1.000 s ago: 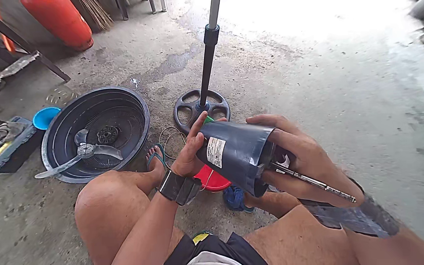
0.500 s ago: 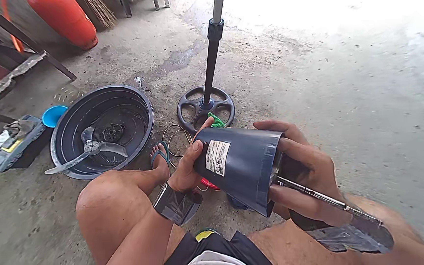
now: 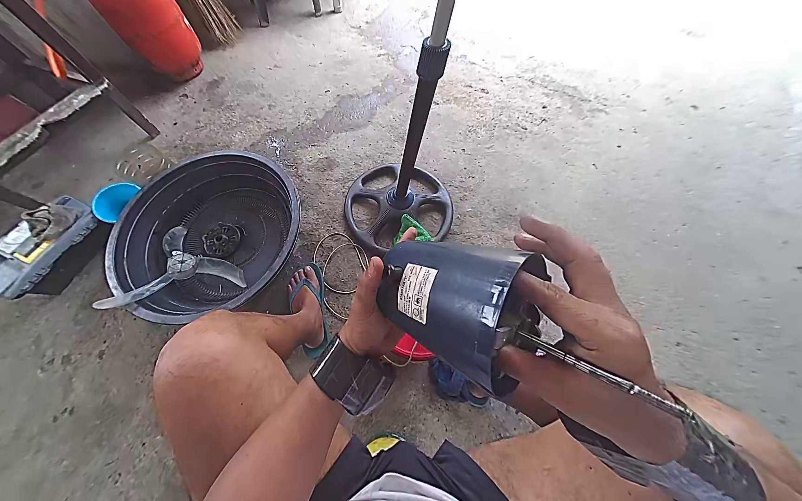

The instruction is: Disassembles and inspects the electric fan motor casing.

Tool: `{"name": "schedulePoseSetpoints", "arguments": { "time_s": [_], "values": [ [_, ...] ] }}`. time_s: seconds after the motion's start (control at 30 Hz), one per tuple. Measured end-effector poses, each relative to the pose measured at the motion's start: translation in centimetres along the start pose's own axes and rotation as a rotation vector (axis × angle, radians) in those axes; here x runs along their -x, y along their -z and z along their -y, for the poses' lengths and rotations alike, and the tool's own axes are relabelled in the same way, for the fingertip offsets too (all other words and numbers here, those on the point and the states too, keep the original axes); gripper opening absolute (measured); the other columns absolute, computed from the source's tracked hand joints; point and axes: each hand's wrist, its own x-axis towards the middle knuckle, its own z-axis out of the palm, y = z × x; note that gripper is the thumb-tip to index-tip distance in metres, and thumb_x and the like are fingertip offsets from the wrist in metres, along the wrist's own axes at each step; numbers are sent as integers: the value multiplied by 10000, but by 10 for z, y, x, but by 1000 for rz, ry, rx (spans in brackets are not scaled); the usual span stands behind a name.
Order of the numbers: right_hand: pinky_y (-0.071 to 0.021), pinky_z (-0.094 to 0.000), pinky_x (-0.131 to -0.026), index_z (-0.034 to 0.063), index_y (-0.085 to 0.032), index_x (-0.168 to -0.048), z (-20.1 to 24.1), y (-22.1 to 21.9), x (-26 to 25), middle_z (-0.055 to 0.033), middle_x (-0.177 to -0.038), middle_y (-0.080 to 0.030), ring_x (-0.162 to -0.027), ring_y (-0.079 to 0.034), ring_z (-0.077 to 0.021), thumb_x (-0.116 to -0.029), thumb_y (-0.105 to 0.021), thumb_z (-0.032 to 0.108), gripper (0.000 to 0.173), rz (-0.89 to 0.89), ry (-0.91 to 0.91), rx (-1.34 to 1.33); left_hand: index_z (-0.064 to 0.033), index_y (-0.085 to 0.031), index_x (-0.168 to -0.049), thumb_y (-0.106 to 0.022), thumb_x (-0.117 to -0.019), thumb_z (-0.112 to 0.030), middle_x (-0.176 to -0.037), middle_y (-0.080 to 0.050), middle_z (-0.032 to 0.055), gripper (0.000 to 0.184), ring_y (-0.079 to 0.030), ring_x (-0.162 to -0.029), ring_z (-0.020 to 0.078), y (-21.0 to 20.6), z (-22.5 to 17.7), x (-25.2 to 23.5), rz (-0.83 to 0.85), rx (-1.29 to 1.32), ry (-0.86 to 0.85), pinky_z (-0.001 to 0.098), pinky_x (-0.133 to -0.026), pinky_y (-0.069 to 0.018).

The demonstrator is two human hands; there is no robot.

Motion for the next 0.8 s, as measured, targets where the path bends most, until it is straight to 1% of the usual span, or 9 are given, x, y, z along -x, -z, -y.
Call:
{"name": "schedulePoseSetpoints", "arguments": {
  "time_s": [0.07,0.13,0.2,0.27,0.33,0.47,0.6,0.67,0.8],
  "values": [
    [-564,-364,-996,218,-680,-1318,-3,6,-1,-155,-1587,-359,-1372,-487,-243,-774,-849,447,614,-16,-23,124,-119,-540,-1462,-705,-885,-561,-1248,-692,104,745,-670,-1154,195,3,2,-2,12,-11,-56,391,-1010,-545],
    [-524,-309,-857,241,-701,-1261,-8,12,-1,-127,-1407,-467,-1177,-536,-174,-715,-825,598,664,-67,-31,309,-148,-511,-1490,-696,-887,-572,-1261,-690,79,760,-669,-1155,174,2,3,-2,16,-54,-108,377,-1009,-546],
    [-431,-417,-814,228,-733,-1185,-17,18,-3,-72,-1078,-567,-962,-531,-188,-694,-778,696,680,-72,-7,443,-174,-452,-1532,-685,-892,-583,-1295,-675,56,795,-657,-1177,156,1,5,-2,26,-116,-157,366,-1024,-538],
    [-453,-486,-819,219,-732,-1197,-24,20,-3,-5,-935,-687,-896,-607,-167,-729,-754,678,656,-33,18,461,-202,-393,-1562,-680,-894,-592,-1327,-658,35,825,-643,-1196,134,1,7,-2,26,-194,-209,350,-1034,-531],
    [-455,-499,-977,238,-702,-1276,-26,16,1,44,-1085,-733,-1096,-634,-128,-778,-774,615,628,-2,9,333,-221,-317,-1595,-666,-886,-628,-1395,-606,33,889,-605,-1244,132,1,4,-2,18,-301,-234,349,-1054,-511],
    [-436,-496,-1071,221,-661,-1318,-29,8,8,35,-1240,-687,-1254,-570,-155,-798,-789,561,634,11,-19,143,-236,-266,-1620,-671,-860,-667,-1467,-547,83,963,-566,-1299,186,3,-2,0,30,-363,-191,384,-1076,-491],
    [-522,-379,-1076,86,-575,-1410,-28,-2,14,-43,-1303,-663,-1219,-619,-162,-844,-825,346,671,58,-120,-233,-182,-333,-1588,-710,-826,-670,-1371,-614,55,981,-615,-1224,141,-4,-1,0,-76,-354,-155,359,-1031,-529],
    [-553,-367,-1046,53,-503,-1459,-28,-4,13,-56,-1298,-667,-1189,-646,-167,-882,-792,293,689,133,-172,-384,-160,-320,-1591,-700,-822,-688,-1379,-605,59,1008,-608,-1228,137,-4,-2,0,-99,-381,-137,353,-1034,-525],
    [-584,-345,-978,47,-549,-1385,-29,-2,7,-42,-1214,-705,-1105,-683,-160,-870,-803,288,623,158,-241,-528,-124,-302,-1587,-706,-800,-707,-1362,-616,62,1059,-616,-1219,138,-3,0,0,-105,-377,-88,358,-1032,-528]
  ]
}}
